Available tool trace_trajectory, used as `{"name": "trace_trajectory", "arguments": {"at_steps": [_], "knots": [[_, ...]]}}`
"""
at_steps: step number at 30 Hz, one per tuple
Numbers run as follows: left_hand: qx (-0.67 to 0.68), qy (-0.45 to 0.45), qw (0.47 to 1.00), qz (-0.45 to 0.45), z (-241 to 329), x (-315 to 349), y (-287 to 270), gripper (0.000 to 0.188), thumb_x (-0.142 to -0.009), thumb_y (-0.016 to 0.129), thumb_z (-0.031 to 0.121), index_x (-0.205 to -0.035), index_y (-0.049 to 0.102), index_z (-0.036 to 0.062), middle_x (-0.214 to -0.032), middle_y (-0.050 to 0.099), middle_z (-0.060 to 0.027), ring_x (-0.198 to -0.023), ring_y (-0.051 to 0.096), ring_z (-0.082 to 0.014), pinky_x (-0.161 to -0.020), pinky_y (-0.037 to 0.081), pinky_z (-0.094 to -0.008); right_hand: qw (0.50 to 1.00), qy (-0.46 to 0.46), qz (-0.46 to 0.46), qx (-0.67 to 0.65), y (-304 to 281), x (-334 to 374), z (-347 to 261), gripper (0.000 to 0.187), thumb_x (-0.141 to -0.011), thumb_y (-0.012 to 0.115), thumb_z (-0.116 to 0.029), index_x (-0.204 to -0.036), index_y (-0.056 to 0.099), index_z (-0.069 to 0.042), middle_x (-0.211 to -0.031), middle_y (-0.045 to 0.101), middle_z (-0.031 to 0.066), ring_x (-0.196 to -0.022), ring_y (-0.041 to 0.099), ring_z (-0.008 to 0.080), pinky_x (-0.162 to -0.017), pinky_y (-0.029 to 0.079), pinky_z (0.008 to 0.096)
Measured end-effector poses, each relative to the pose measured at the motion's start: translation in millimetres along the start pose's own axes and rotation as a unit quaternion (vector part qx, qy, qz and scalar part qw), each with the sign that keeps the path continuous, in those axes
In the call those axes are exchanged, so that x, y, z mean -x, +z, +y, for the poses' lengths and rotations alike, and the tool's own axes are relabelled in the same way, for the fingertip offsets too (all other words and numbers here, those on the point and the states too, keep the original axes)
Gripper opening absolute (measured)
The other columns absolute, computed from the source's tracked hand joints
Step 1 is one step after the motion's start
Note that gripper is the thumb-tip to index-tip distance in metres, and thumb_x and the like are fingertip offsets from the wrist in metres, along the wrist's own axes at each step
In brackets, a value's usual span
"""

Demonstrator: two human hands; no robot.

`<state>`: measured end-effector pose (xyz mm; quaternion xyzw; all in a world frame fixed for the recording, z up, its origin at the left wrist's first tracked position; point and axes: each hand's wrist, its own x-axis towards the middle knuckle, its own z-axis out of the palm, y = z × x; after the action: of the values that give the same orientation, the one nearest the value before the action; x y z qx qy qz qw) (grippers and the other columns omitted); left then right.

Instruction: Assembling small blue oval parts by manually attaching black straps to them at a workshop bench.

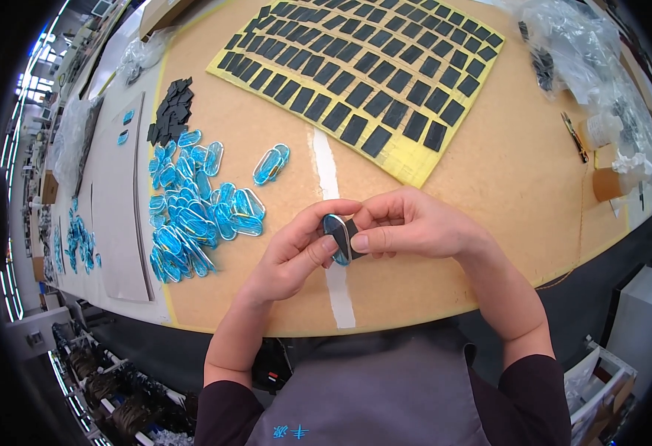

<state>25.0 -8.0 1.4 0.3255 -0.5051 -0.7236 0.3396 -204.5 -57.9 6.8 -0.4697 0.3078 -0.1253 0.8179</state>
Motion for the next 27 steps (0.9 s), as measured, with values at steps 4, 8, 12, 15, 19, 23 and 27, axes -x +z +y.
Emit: {"name": "trace_trajectory", "arguments": {"at_steps": [4,8,12,15,19,23,27], "knots": [[0.041,-0.018,0.999,0.005,0.6,1.4,-1.5,0.041,-0.100,0.046,0.008,-0.140,0.036,0.0021,-0.113,0.056,-0.0043,-0.097,0.054,-0.0069,-0.079,0.045,-0.0225,0.999,-0.023,0.011,-0.021,5.3,0.9,-2.6,0.019,-0.091,0.068,-0.020,-0.096,0.066,-0.002,-0.082,0.061,-0.0029,-0.074,0.052,0.0036,-0.066,0.042,0.0190],[0.049,0.013,0.998,0.030,-5.8,1.7,2.4,0.041,-0.099,0.048,0.007,-0.139,0.036,0.0016,-0.111,0.056,-0.0042,-0.091,0.054,-0.0055,-0.071,0.043,-0.0207,0.998,-0.053,0.022,-0.030,11.8,-1.2,0.3,0.018,-0.092,0.066,-0.019,-0.097,0.066,-0.001,-0.085,0.062,-0.0017,-0.076,0.053,0.0045,-0.067,0.043,0.0202],[0.084,0.035,0.994,0.063,-6.1,1.3,1.8,0.041,-0.096,0.055,0.005,-0.134,0.042,-0.0015,-0.108,0.058,-0.0066,-0.087,0.060,-0.0102,-0.065,0.049,-0.0215,0.997,-0.056,0.036,-0.029,15.7,-2.7,3.3,0.019,-0.093,0.065,-0.019,-0.097,0.066,-0.001,-0.087,0.064,-0.0002,-0.076,0.054,0.0049,-0.068,0.044,0.0214],[0.090,0.034,0.994,0.060,-5.0,0.3,-1.8,0.042,-0.094,0.056,0.001,-0.134,0.043,-0.0038,-0.108,0.059,-0.0091,-0.088,0.063,-0.0132,-0.066,0.051,-0.0238,0.996,-0.061,0.052,-0.025,16.4,-3.1,6.8,0.019,-0.093,0.065,-0.020,-0.096,0.065,-0.002,-0.087,0.065,0.0001,-0.076,0.054,0.0050,-0.068,0.044,0.0215],[0.095,0.042,0.993,0.051,-5.6,-0.4,-6.4,0.042,-0.095,0.056,0.001,-0.135,0.045,-0.0010,-0.111,0.058,-0.0077,-0.091,0.063,-0.0142,-0.069,0.053,-0.0259,0.993,-0.078,0.078,-0.034,20.9,-4.7,8.2,0.020,-0.094,0.065,-0.023,-0.093,0.064,-0.003,-0.086,0.064,-0.0004,-0.075,0.054,0.0049,-0.068,0.044,0.0214],[0.123,0.047,0.990,0.055,-6.6,-1.5,-4.8,0.043,-0.094,0.056,0.000,-0.135,0.045,-0.0011,-0.111,0.059,-0.0077,-0.091,0.064,-0.0145,-0.069,0.054,-0.0266,0.991,-0.089,0.082,-0.062,21.6,-5.6,9.9,0.021,-0.094,0.064,-0.024,-0.092,0.063,-0.003,-0.084,0.062,-0.0011,-0.075,0.053,0.0049,-0.068,0.044,0.0212],[0.122,0.047,0.990,0.051,-6.4,0.2,-1.7,0.041,-0.093,0.057,-0.001,-0.133,0.045,-0.0015,-0.111,0.059,-0.0082,-0.091,0.064,-0.0151,-0.069,0.054,-0.0274,0.995,-0.072,0.043,-0.055,18.3,-4.2,6.7,0.019,-0.095,0.063,-0.022,-0.092,0.063,-0.003,-0.083,0.061,-0.0009,-0.075,0.053,0.0051,-0.068,0.044,0.0210]]}}
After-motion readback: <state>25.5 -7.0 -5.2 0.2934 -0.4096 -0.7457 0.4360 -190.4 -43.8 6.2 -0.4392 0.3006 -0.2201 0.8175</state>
